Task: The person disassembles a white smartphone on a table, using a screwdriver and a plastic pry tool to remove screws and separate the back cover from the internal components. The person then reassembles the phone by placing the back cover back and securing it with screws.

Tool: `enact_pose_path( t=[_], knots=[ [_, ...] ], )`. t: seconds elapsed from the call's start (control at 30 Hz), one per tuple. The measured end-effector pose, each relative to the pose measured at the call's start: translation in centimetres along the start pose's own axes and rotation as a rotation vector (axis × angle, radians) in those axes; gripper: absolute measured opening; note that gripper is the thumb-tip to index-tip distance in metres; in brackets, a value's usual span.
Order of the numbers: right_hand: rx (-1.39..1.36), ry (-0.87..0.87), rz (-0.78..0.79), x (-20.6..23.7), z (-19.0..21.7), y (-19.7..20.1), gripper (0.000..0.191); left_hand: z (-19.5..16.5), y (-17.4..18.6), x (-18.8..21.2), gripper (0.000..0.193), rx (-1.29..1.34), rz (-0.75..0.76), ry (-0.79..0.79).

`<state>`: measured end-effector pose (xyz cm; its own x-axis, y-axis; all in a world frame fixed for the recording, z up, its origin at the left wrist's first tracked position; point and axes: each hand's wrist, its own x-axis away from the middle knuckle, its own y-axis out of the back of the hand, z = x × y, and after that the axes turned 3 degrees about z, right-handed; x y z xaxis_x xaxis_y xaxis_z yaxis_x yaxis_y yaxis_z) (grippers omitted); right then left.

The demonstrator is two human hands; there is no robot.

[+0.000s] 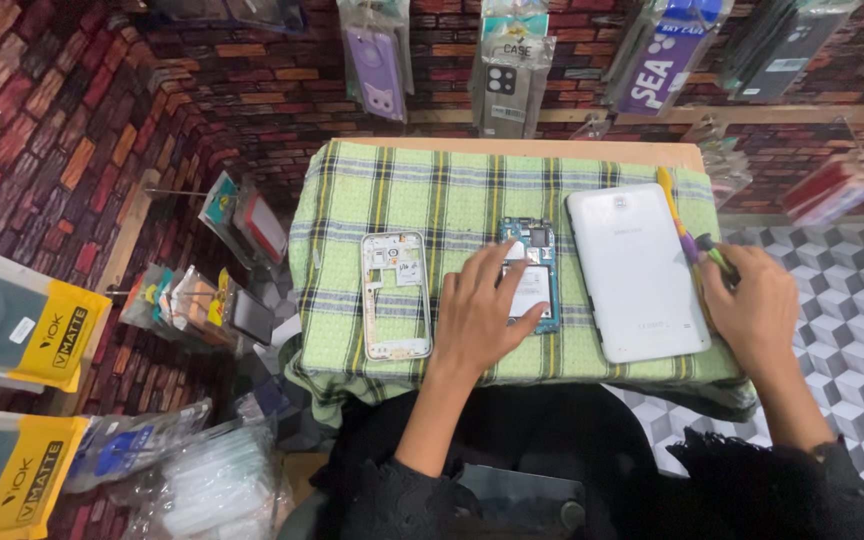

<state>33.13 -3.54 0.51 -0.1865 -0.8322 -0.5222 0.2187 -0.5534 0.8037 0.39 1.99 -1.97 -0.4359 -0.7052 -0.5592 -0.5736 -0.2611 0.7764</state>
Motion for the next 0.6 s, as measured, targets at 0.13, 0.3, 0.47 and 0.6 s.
enact_pose_path(
  t=[0.13,0.3,0.47,0.6],
  knots=[
    [-0.491,-0.282,0.001,0.1,-1.2,-1.3,0.02,-0.8,1.1,2.4,0.019,0.025,-0.156,-0.091],
    [-0.353,-0.171,-0.056,0.4,-1.8,-1.8,0.025,-0.3,6.4,6.8,0.038,-0.11,-0.078,0.179],
    [-0.203,-0.07,-0.017,0.1,-1.4,-1.7,0.026,0.8,8.8,9.2,0.059,-0.256,-0.012,0.33],
    [-0.231,-0.002,0.029,-0.9,-1.6,-1.3,0.026,0.8,7.7,10.0,0.05,-0.209,-0.069,0.369]
  ],
)
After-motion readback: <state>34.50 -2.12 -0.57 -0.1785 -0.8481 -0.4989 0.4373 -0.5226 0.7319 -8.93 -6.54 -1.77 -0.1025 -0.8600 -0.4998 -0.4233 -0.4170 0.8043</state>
